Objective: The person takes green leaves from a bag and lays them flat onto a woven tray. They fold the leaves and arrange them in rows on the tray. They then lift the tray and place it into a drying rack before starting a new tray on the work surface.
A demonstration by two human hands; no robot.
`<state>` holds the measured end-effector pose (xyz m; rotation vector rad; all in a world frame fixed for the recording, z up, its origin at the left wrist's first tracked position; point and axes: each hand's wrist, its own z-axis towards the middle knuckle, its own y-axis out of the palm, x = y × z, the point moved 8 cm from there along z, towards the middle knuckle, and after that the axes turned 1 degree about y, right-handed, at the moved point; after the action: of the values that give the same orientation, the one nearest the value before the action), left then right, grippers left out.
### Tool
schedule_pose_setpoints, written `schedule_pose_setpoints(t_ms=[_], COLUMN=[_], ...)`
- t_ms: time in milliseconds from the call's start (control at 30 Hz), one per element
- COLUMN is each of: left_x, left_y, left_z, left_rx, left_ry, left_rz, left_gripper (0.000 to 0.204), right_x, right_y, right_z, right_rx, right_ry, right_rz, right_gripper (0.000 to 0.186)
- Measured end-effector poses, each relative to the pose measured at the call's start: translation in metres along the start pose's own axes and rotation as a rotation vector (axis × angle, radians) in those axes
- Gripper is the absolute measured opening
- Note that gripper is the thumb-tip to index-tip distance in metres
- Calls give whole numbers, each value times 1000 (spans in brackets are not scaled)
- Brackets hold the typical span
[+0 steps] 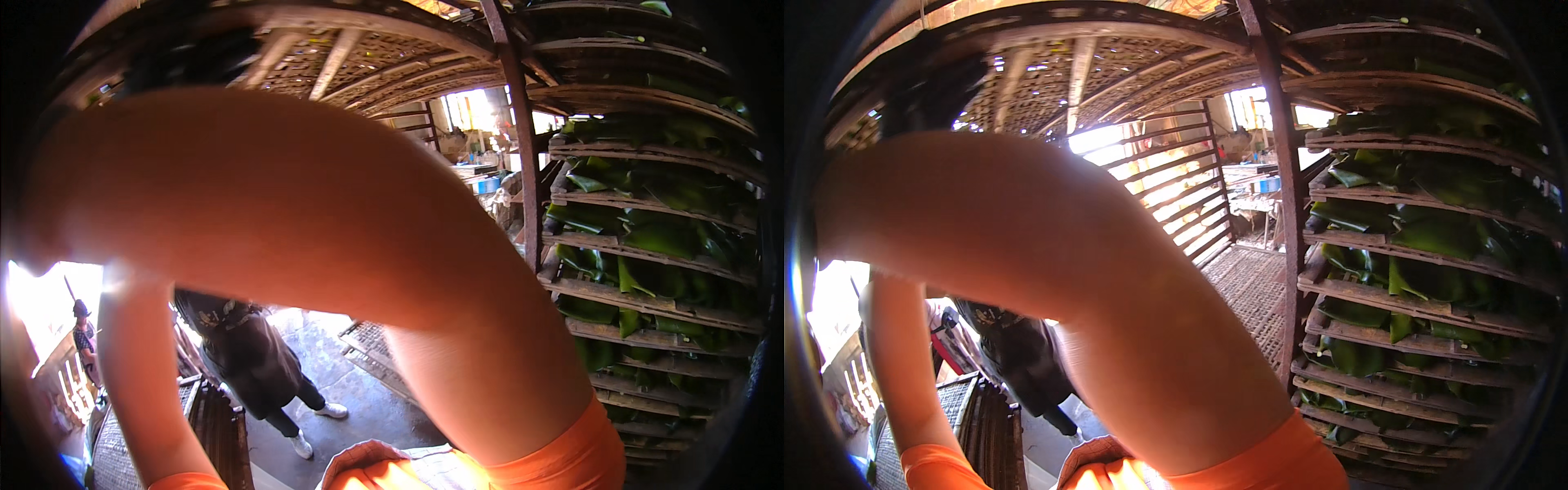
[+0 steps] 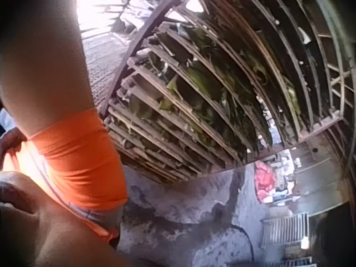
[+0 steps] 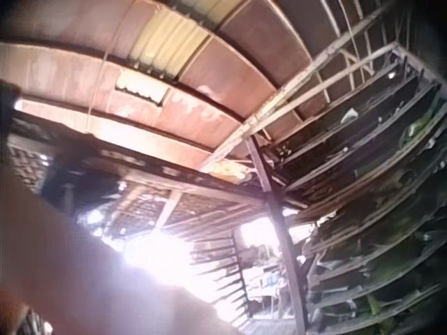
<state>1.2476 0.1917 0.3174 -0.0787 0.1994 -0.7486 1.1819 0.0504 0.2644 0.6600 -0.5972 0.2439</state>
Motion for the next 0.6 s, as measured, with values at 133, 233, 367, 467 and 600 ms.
schedule_pose_setpoints(t_ms=[133, 233, 367, 467, 600], left_x=[24, 21, 77, 103, 88], left_y=[109, 229, 302, 342, 356], left_z=[37, 36, 44, 9, -41], left_rx=[-25, -109, -241, -381, -442], left_ry=[-20, -103, -142, -174, -349], left_rz=[-221, -418, -628, -926, -1451], left_gripper=[32, 30, 28, 26, 24], right_x=[61, 126, 258, 317, 400], right_y=[13, 64, 82, 53, 65], right_z=[-25, -87, -123, -168, -252], right_rx=[-38, -143, -75, -256, -245], right_ry=[-47, -69, -37, -41, -20], right_rz=[-180, -299, -212, -192, -420], right_gripper=[19, 17, 20, 21, 33])
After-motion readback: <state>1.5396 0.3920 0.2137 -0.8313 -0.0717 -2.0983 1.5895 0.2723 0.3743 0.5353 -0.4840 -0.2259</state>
